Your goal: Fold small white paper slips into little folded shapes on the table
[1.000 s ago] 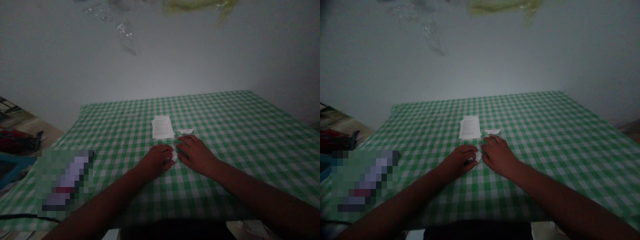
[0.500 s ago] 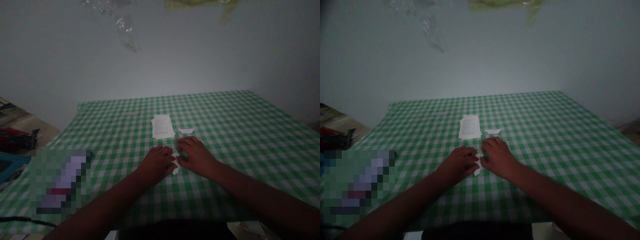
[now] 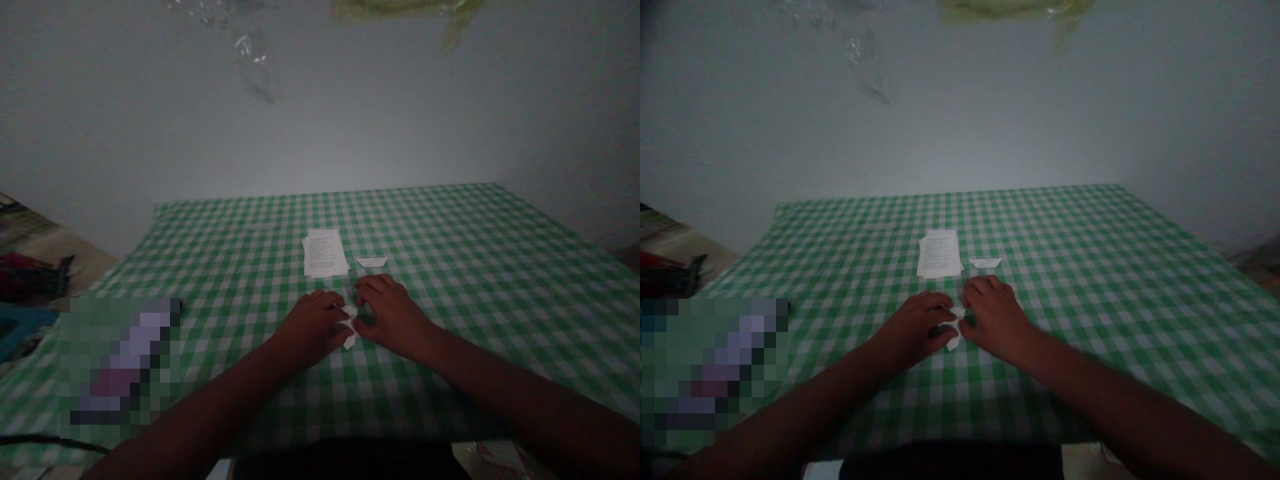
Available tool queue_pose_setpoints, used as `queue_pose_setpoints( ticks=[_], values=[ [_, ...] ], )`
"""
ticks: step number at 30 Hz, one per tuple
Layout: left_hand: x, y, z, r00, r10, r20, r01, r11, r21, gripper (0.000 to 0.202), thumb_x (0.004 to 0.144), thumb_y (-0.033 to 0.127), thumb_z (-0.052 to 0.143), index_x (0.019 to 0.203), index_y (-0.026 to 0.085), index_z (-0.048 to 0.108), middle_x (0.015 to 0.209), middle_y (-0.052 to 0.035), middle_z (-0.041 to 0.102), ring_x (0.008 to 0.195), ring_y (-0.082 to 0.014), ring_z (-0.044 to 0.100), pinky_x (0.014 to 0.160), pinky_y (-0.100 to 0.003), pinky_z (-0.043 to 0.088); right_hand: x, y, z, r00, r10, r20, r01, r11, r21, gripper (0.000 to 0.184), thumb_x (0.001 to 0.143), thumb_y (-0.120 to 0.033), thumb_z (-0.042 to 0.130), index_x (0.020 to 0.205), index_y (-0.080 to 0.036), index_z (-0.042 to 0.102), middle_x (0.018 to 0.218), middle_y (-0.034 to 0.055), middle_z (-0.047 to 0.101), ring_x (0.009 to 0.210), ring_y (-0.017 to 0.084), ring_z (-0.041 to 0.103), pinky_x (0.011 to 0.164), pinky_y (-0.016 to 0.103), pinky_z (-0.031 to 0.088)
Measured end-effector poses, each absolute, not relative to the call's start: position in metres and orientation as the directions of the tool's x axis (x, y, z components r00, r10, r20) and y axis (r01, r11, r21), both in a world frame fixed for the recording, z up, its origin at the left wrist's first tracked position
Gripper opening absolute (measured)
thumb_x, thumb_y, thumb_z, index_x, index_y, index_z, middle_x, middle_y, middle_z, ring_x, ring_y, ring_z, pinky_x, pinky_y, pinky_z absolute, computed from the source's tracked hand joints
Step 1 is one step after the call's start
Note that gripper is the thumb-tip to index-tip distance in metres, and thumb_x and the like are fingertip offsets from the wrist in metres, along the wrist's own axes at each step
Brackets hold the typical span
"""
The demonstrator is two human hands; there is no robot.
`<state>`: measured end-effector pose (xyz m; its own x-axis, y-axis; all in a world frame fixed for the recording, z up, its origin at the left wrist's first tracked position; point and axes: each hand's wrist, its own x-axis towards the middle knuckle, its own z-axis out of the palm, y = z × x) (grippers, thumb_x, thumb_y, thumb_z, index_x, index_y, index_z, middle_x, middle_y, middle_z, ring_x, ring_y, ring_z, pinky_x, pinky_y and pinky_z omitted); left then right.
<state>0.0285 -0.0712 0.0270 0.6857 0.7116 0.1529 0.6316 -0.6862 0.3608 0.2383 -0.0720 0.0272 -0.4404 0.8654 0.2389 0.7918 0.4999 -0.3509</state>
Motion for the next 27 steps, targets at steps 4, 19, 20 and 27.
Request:
queue_pose_setpoints(
  ticks=[4,19,20,27],
  values=[
    [0.028,-0.07,0.026,0.684,0.712,0.16,0.622,-0.684,0.381,0.021,0.083,0.032,0.072,0.102,0.022,0.071,0.111,-0.0045,0.063,0.101,-0.0222,0.057,0.093,-0.041,0.045,0.242,-0.061,0.024,-0.389,0.889,0.24,0.82,0.453,-0.35,0.02,0.074,-0.028,0.068,0.084,-0.021,0.053,0.105,0.0076,0.059,0.101,0.026,0.052,0.083,0.041,0.044],
    [0.024,-0.063,0.024,0.697,0.698,0.161,0.576,-0.68,0.454,0.017,0.085,0.022,0.067,0.101,0.023,0.074,0.111,-0.0055,0.064,0.101,-0.0215,0.058,0.095,-0.041,0.046,0.233,-0.088,0.034,-0.503,0.839,0.208,0.756,0.543,-0.366,0.025,0.07,-0.027,0.07,0.086,-0.02,0.052,0.104,0.0084,0.057,0.099,0.027,0.051,0.085,0.044,0.044],
    [0.025,-0.063,0.024,0.693,0.703,0.162,0.579,-0.676,0.457,0.017,0.084,0.023,0.068,0.101,0.023,0.074,0.111,-0.0055,0.064,0.101,-0.0216,0.059,0.095,-0.041,0.047,0.233,-0.088,0.034,-0.504,0.838,0.209,0.753,0.545,-0.369,0.026,0.07,-0.028,0.07,0.086,-0.02,0.051,0.103,0.0083,0.056,0.098,0.027,0.051,0.085,0.044,0.044],
    [0.026,-0.063,0.022,0.676,0.715,0.18,0.571,-0.662,0.486,0.017,0.081,0.026,0.073,0.098,0.023,0.074,0.109,-0.0048,0.065,0.098,-0.0208,0.059,0.093,-0.039,0.047,0.234,-0.083,0.03,-0.473,0.854,0.217,0.763,0.52,-0.385,0.027,0.069,-0.029,0.071,0.084,-0.02,0.05,0.1,0.0072,0.055,0.095,0.025,0.051,0.082,0.042,0.045]
  ],
)
